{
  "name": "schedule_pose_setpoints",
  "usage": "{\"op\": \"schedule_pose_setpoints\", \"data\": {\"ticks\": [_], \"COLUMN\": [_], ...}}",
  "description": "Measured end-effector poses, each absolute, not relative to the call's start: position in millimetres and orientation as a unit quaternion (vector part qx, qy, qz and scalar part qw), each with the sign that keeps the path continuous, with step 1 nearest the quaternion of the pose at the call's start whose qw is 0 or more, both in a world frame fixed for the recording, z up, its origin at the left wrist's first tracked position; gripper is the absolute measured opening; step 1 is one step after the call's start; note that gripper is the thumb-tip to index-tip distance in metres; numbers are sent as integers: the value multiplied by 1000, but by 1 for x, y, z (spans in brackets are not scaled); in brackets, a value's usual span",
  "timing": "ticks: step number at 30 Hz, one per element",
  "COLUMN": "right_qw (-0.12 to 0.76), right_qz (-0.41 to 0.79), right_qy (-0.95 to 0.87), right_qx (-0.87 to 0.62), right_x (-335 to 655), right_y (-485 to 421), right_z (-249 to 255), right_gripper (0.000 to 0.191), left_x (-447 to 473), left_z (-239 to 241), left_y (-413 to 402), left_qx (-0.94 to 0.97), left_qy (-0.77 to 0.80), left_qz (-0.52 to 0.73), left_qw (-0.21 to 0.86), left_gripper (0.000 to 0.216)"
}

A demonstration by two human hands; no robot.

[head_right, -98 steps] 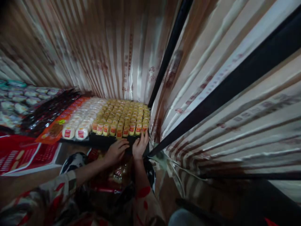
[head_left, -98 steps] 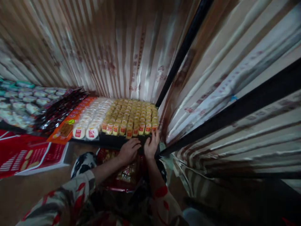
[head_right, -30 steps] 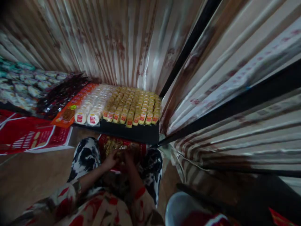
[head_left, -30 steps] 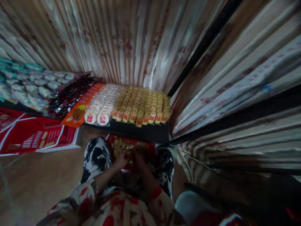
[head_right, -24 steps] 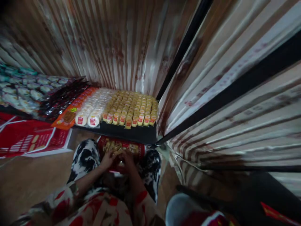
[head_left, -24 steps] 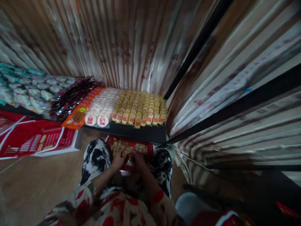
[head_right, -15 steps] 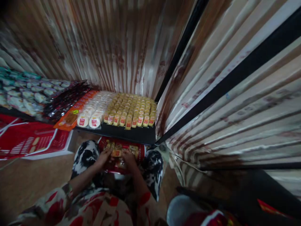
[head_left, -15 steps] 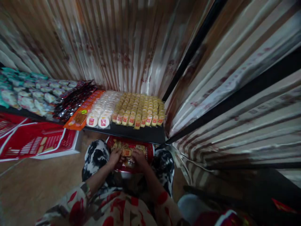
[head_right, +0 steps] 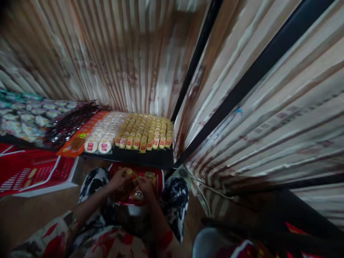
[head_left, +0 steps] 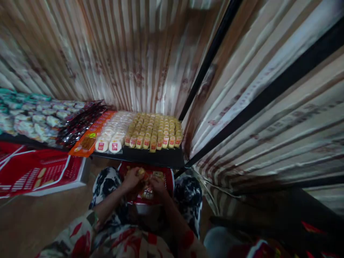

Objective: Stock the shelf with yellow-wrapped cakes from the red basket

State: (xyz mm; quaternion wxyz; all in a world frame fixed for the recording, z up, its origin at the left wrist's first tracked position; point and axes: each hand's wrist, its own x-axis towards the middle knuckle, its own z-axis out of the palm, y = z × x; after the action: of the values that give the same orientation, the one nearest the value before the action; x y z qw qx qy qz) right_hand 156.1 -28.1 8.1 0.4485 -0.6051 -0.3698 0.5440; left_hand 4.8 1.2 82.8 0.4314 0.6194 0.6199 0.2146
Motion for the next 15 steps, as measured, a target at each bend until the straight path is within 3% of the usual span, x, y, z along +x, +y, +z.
{"op": "schedule_pose_setpoints", "data": {"ticks": [3, 7, 15], "right_qw": [487, 543, 500], "right_qz": [495, 337, 117], "right_qy": [-363, -410, -561], "right_qx": [-622, -651, -650], "right_x": [157, 162, 166], "right_y": [-29, -31, -29], "right_z": [18, 45, 89], "right_gripper": [27, 33, 28], "left_x": [12, 24, 58], "left_z": [102, 123, 148], "left_y": [8, 18, 50], "left_qx": [654, 668, 737], "left_qy": [606, 586, 526], "left_qz": [209, 252, 277], "left_qw": [402, 382, 322], "left_gripper": [24, 28, 31]}}
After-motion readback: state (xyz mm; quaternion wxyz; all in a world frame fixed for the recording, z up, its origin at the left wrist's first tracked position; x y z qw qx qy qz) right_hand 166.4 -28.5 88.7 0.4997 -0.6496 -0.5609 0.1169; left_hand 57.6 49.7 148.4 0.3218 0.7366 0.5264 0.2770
